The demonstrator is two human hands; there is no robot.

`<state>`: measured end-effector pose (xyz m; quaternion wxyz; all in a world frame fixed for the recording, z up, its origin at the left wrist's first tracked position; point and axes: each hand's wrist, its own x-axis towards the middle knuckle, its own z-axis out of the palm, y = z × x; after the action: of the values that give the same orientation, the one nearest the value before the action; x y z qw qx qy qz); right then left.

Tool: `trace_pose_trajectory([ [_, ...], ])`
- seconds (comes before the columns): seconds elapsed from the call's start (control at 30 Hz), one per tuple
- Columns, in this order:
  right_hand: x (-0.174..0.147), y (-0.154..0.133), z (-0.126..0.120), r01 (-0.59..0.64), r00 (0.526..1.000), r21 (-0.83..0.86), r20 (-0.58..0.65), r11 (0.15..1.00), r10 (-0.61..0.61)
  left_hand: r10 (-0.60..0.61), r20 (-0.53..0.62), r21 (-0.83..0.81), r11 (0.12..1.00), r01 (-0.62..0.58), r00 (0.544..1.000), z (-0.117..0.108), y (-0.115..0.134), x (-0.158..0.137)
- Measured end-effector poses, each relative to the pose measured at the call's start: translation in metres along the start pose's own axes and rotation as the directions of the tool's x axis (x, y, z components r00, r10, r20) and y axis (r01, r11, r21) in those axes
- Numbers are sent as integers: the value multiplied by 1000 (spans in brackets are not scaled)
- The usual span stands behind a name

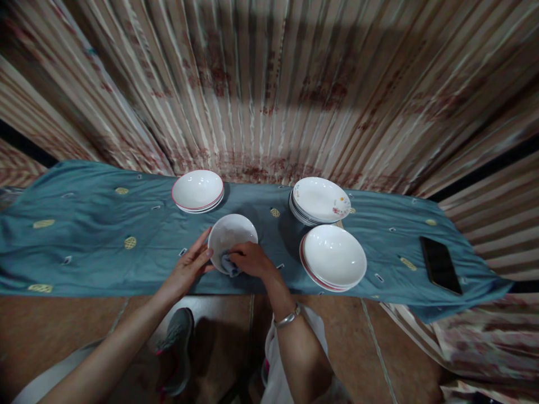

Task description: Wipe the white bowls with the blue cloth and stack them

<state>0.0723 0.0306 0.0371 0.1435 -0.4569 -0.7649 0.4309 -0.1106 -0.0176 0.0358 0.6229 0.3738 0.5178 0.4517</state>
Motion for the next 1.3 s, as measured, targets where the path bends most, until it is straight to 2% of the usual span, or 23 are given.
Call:
trace_pose_trajectory([
  [0.13,3,-2,5,-2,1000,246,13,969,-1,-1,-3,-36,999,1,1000,-4,-3,2],
  [0.3,9,-1,16,13,1000,518,-9,855,-10,-18,-79,-49,999,15,997,-9,-8,4],
  [0.37,12,-2,20,49,999,575,-30,817,-40,-37,-103,-63,998,31,994,-11,-10,5],
  [0.47,16,-7,24,140,990,579,-88,803,-109,-50,-106,-98,994,39,993,-13,-12,5],
  [0.57,21,-13,27,208,977,523,-140,826,-158,-43,-92,-137,990,30,995,-13,-12,5],
  [0.7,31,-12,33,241,965,404,-198,882,-173,-47,-92,-166,986,31,995,-13,-11,4],
  [0.93,39,-9,38,225,931,-2,-295,974,-216,-71,-94,-209,977,50,993,-15,-14,5],
  [1.13,30,-14,31,71,935,-330,-306,941,-177,-68,-95,-214,976,46,993,-18,-21,8],
  [1.3,26,-8,30,50,947,-396,-273,917,-169,-72,-92,-239,970,48,993,-17,-18,8],
])
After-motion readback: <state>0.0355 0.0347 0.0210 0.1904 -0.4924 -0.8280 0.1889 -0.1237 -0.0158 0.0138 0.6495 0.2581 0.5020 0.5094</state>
